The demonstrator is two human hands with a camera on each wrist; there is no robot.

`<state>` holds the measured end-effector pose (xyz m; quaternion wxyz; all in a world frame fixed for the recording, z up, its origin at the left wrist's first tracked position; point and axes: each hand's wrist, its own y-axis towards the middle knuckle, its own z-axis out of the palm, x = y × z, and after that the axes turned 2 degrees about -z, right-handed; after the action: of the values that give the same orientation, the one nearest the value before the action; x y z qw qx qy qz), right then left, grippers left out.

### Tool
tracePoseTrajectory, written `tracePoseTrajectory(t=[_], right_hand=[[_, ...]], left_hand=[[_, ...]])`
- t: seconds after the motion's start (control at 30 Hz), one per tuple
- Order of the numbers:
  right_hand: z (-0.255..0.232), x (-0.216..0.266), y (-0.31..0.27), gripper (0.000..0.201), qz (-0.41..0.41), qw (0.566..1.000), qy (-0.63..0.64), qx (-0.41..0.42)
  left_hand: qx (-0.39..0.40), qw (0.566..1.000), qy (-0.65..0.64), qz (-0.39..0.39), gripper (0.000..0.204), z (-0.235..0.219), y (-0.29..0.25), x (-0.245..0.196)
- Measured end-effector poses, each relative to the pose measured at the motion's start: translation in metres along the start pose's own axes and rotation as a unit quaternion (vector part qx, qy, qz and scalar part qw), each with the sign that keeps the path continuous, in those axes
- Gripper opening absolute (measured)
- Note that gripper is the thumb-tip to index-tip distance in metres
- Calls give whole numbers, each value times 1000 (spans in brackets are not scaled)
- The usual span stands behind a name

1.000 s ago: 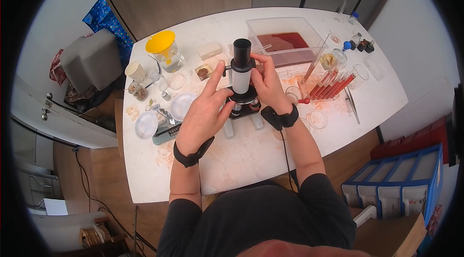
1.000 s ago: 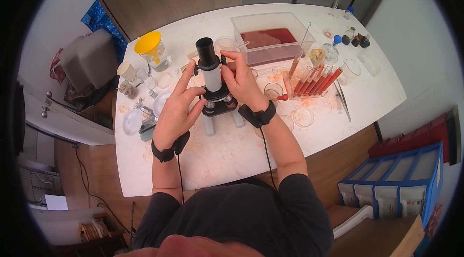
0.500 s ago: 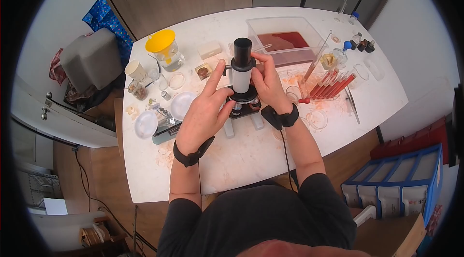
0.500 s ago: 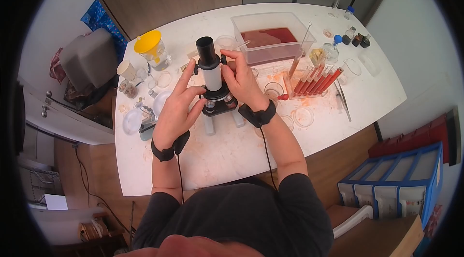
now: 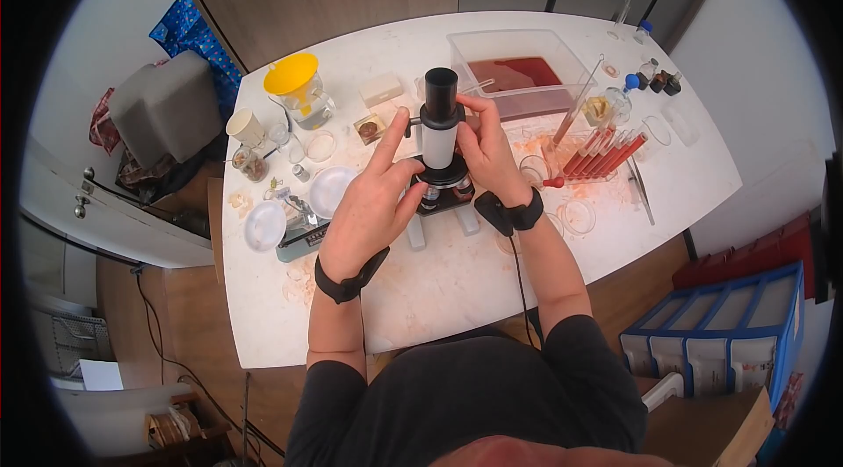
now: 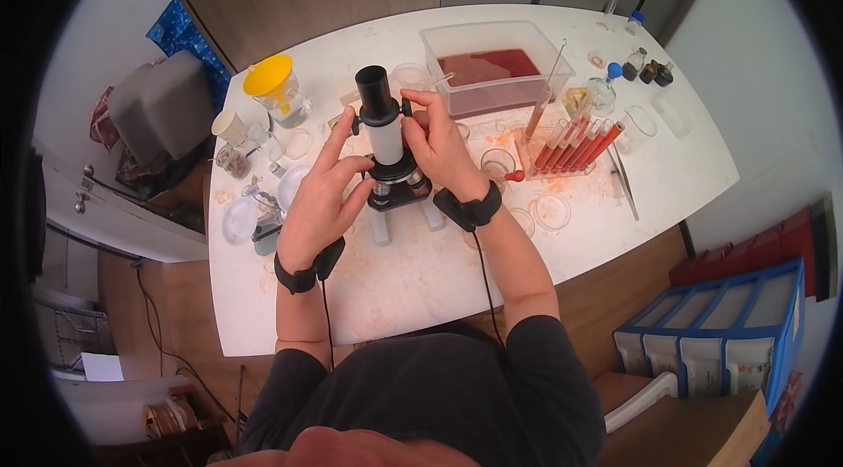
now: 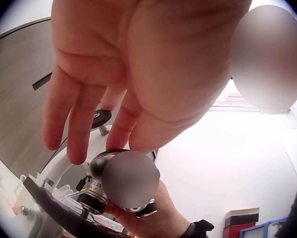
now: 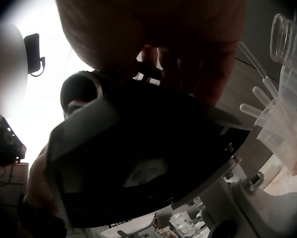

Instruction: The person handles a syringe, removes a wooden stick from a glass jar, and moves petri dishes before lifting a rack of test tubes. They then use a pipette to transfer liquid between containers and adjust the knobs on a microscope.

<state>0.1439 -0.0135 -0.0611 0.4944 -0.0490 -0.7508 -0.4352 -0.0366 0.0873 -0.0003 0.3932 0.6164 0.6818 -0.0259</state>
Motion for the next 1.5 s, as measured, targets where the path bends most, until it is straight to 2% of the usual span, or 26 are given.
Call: tracePoseTrajectory(t=[1.5], right_hand=[[1,-3,-1,35,14,999,30,2]], left_hand=[[3,1000,8,-8,16,2,0,-1]])
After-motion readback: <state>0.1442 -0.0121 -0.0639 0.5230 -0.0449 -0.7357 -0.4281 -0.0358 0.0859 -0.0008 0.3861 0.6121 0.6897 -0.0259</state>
